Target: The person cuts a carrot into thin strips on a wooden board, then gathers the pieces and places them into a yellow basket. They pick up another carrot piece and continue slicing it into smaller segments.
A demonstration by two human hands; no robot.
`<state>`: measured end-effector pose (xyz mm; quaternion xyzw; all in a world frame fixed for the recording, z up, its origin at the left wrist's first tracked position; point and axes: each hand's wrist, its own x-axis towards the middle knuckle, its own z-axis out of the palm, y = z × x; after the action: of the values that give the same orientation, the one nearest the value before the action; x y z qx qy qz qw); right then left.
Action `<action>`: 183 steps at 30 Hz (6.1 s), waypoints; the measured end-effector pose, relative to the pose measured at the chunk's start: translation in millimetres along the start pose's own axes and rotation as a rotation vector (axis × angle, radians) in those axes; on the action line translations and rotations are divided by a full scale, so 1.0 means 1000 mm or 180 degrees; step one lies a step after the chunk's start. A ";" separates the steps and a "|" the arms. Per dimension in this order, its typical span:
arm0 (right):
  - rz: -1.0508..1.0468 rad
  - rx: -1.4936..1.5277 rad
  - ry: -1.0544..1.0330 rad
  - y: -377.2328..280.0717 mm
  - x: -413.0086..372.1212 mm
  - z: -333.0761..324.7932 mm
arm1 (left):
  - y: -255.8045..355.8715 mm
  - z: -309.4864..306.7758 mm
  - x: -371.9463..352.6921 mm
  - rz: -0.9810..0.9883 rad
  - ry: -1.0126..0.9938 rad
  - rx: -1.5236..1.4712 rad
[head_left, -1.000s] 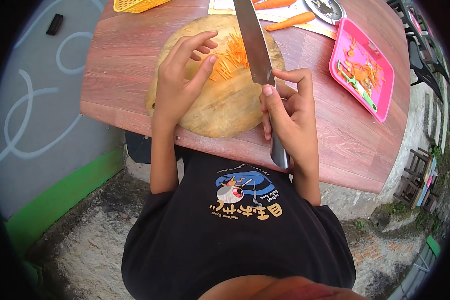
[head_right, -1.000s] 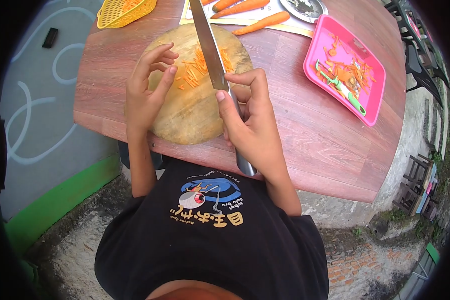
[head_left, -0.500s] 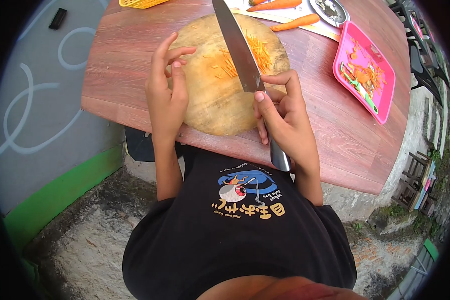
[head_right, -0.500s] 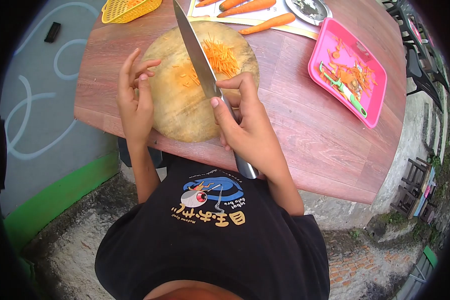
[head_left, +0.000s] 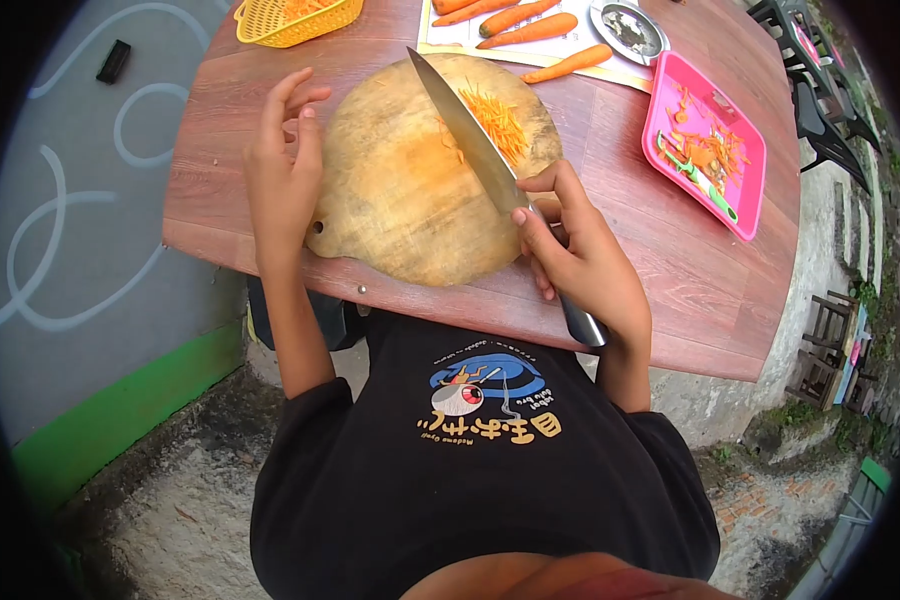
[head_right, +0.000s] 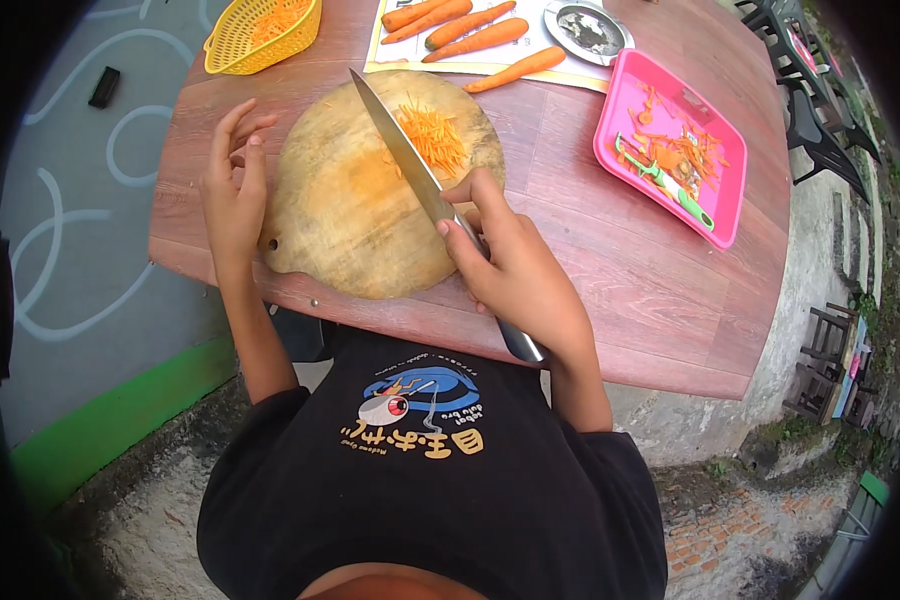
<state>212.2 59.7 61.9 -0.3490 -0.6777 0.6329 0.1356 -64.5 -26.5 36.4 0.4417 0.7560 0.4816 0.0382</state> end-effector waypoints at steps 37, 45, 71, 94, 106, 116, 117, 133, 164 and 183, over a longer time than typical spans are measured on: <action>0.0069 0.0382 0.0186 -0.004 -0.034 -0.003 | 0.032 -0.007 -0.041 -0.0062 0.1003 -0.0323; -0.0619 0.1474 0.1231 0.010 -0.055 -0.028 | 0.035 0.025 -0.039 0.0291 -0.0322 0.0425; -0.2470 0.4696 0.2507 0.092 -0.091 -0.110 | 0.034 0.045 -0.018 -0.0178 -0.1180 -0.0173; -0.1818 0.2926 0.3148 0.077 -0.081 -0.092 | 0.042 0.045 -0.028 -0.0021 -0.1477 -0.0296; -0.1708 0.2313 0.3166 0.078 -0.079 -0.087 | 0.055 0.045 -0.033 -0.0220 -0.1437 -0.0496; -0.1577 0.1837 0.3332 0.068 -0.073 -0.076 | 0.054 0.044 -0.037 -0.0399 -0.1366 -0.0369; -0.1581 0.1839 0.3330 0.068 -0.073 -0.076 | 0.050 0.047 -0.040 -0.0326 -0.1344 -0.0404; -0.0139 0.1827 0.1031 0.040 -0.063 -0.037 | 0.045 0.088 0.019 0.0054 -0.0742 -0.1708; 0.0409 0.1874 0.0258 0.051 -0.044 0.006 | 0.059 0.138 0.019 -0.0396 -0.0713 -0.2648; 0.0254 0.1988 0.0316 0.043 -0.038 0.037 | 0.060 0.134 0.014 -0.0103 -0.0907 -0.2265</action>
<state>229.6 4.9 24.7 -0.3471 -0.4289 0.7974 0.2442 29.8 85.1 15.9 0.4513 0.5355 0.6471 0.3015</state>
